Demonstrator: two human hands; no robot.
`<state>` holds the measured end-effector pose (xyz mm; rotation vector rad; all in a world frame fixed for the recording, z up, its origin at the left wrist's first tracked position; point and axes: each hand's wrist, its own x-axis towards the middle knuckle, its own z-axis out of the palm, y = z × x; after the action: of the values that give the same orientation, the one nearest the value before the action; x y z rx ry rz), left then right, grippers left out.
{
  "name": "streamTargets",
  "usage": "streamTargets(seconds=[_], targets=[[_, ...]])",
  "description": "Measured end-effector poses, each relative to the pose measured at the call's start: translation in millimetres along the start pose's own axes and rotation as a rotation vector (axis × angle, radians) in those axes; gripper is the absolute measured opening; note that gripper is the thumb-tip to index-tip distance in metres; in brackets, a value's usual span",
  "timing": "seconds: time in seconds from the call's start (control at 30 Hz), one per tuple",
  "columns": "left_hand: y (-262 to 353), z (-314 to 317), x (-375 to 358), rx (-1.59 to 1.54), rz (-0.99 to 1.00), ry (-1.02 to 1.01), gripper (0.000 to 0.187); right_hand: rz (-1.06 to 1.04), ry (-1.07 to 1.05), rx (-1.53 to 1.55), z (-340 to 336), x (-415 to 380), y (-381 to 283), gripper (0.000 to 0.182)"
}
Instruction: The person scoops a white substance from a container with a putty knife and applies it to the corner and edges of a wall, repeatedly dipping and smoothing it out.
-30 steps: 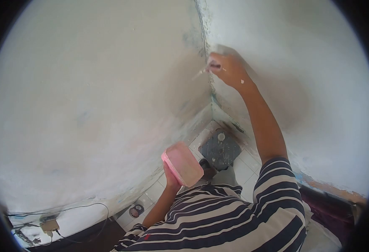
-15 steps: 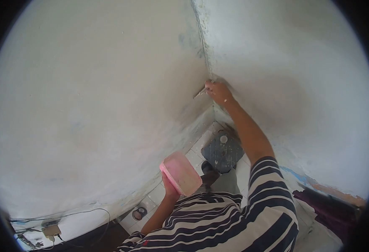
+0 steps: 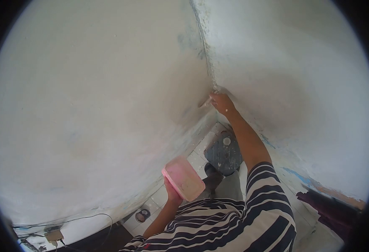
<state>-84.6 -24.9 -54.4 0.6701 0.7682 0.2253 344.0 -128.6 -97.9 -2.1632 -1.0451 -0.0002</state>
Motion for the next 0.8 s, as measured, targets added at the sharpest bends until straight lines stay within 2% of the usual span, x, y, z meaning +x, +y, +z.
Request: streamTargets(seconds=[0.07, 0.17, 0.23, 0.27, 0.33, 0.47, 0.53, 0.63, 0.77, 0.8], targets=[[-1, -7, 2, 0.0, 0.028, 0.004, 0.079, -0.007, 0.07, 0.004, -8, 19, -13, 0.022], [7, -8, 1, -0.019, 0.08, -0.018, 0.078, -0.063, 0.106, 0.033, -65, 35, -53, 0.021], [9, -5, 1, -0.038, 0.101, -0.044, 0.077, -0.148, 0.27, 0.066, -101, 40, -76, 0.017], [10, -7, 4, -0.055, 0.098, -0.061, 0.076, -0.148, 0.269, 0.058, -121, 41, -91, 0.017], [11, -6, 5, -0.073, 0.092, -0.085, 0.075, -0.205, 0.408, -0.006, -156, 44, -119, 0.015], [17, -6, 8, -0.075, 0.119, -0.111, 0.075, -0.141, 0.351, 0.014, -177, 19, -143, 0.015], [19, -7, 13, -0.086, 0.142, -0.12, 0.075, 0.019, 0.019, 0.096, -157, 10, -136, 0.016], [18, -11, 9, -0.092, 0.087, -0.137, 0.075, 0.031, -0.04, 0.096, -108, 22, -96, 0.016], [18, -5, 5, -0.055, 0.115, -0.091, 0.076, 0.012, 0.055, 0.197, -129, 62, -114, 0.016], [19, -4, 6, -0.063, 0.137, -0.094, 0.076, -0.081, 0.127, 0.107, -146, 70, -127, 0.016]])
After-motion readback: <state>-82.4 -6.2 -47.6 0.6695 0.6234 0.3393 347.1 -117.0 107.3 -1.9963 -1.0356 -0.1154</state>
